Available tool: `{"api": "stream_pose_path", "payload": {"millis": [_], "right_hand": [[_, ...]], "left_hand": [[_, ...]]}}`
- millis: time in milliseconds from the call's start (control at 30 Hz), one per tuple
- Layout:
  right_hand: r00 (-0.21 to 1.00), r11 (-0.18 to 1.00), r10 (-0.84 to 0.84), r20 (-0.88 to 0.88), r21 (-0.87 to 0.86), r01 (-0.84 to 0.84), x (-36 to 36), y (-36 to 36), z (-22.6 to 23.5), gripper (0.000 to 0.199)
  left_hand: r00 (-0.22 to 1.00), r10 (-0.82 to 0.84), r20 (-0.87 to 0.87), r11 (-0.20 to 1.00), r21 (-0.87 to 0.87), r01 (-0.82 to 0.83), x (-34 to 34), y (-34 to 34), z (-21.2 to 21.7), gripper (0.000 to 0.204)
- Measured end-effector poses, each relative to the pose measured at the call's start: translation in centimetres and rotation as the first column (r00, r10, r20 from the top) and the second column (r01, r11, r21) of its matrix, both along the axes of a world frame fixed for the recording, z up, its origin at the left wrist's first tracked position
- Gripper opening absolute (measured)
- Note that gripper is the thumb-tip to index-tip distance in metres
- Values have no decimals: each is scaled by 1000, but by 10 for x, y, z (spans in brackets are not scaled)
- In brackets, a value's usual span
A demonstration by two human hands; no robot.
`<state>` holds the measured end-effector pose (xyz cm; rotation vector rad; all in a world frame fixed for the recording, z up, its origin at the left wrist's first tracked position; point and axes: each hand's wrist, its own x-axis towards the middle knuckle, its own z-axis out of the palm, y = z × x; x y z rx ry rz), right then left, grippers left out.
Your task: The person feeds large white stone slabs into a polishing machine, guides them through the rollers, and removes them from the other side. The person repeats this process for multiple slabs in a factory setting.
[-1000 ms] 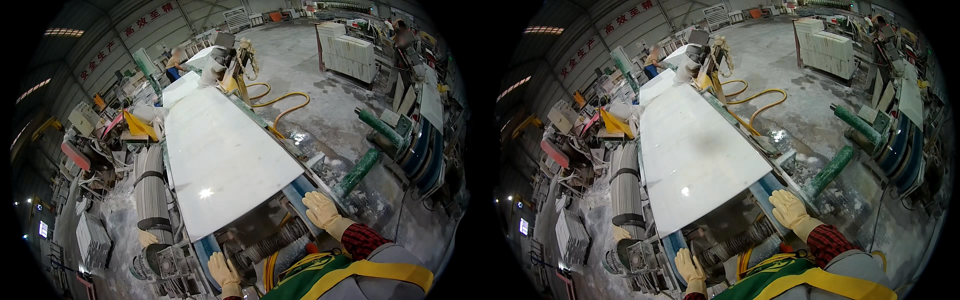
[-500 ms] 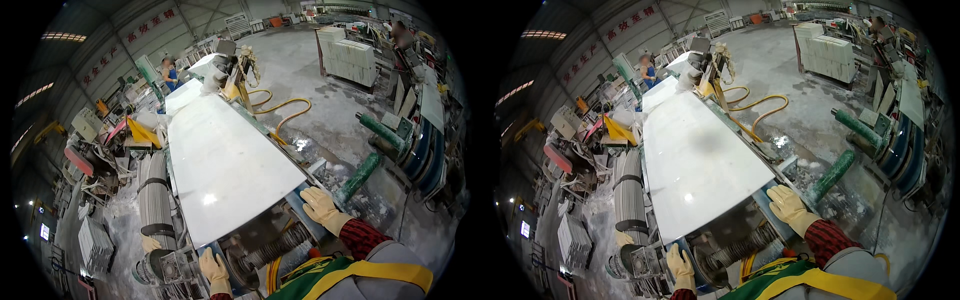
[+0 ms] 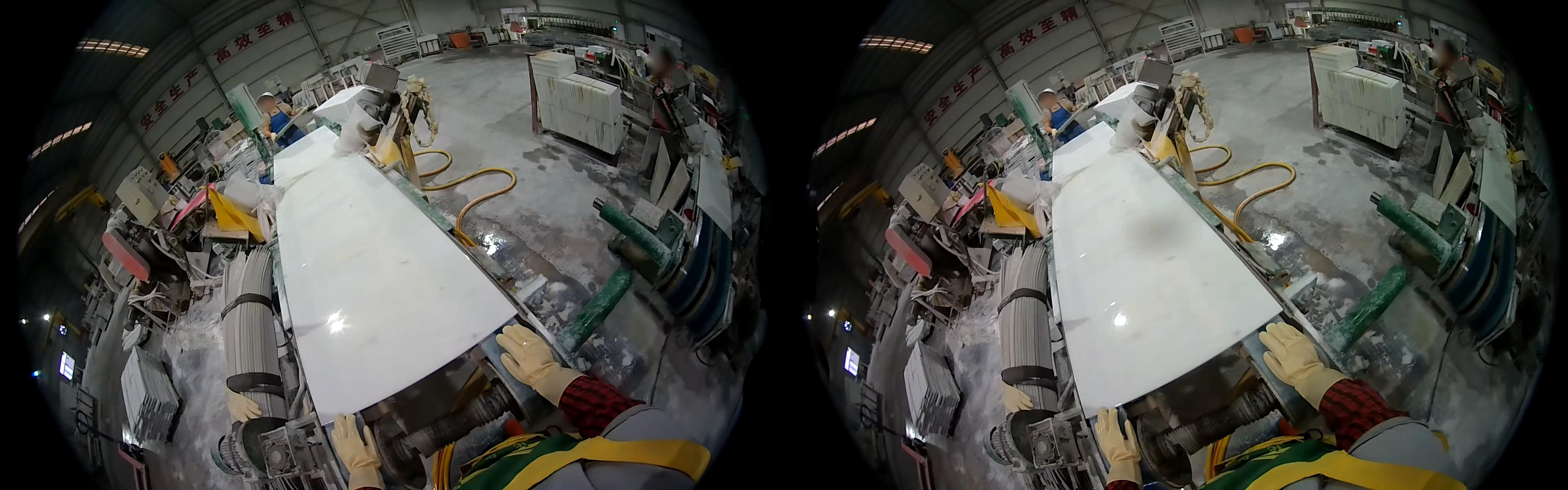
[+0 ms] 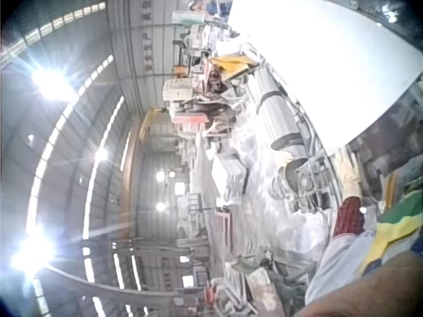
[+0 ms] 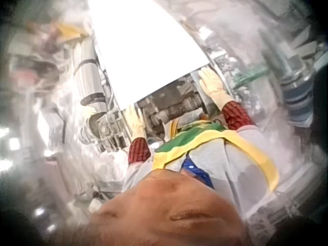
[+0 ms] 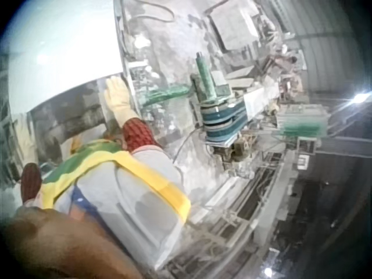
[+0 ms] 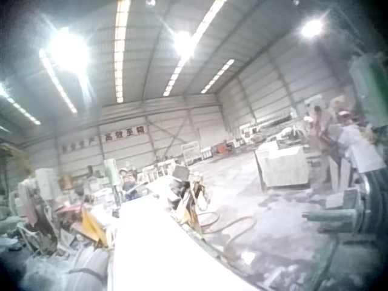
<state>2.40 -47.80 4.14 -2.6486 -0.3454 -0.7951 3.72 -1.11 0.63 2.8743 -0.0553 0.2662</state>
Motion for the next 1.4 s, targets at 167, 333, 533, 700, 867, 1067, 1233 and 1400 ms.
{"api": "stream_pose_path", "payload": {"millis": [167,333,533,700,867,1067,1233,1400], "right_hand": [[995,1000,-12,-95,17,13,-3,-2,-7,45],[999,999,-41,-28,2,41,-4,-5,-24,45],[998,999,-41,-40,-2,40,-6,-8,-32,46],[998,999,-51,-22,-6,51,-10,-5,-27,46],[998,999,-34,-49,20,35,-13,-4,-20,46],[997,998,-53,-52,16,54,-15,-6,-27,47],[997,997,-74,-38,1,74,-18,-5,-32,48],[998,999,-52,-20,9,52,-19,-6,-33,47]], "left_hand": [[1000,14,-17,1000,0,-14,0,-1,3,45],[1000,5,6,1000,-14,-5,-3,-3,6,44],[999,-1,40,1000,-21,2,-5,-1,-2,44],[997,-18,81,1000,-13,19,-5,5,-12,45],[996,-19,87,1000,-4,19,-9,4,-9,46],[997,-2,72,1000,-18,4,-11,3,-8,46],[997,-1,77,1000,-14,2,-12,3,-10,45],[997,-10,70,1000,-24,11,-15,3,-7,46]]}}
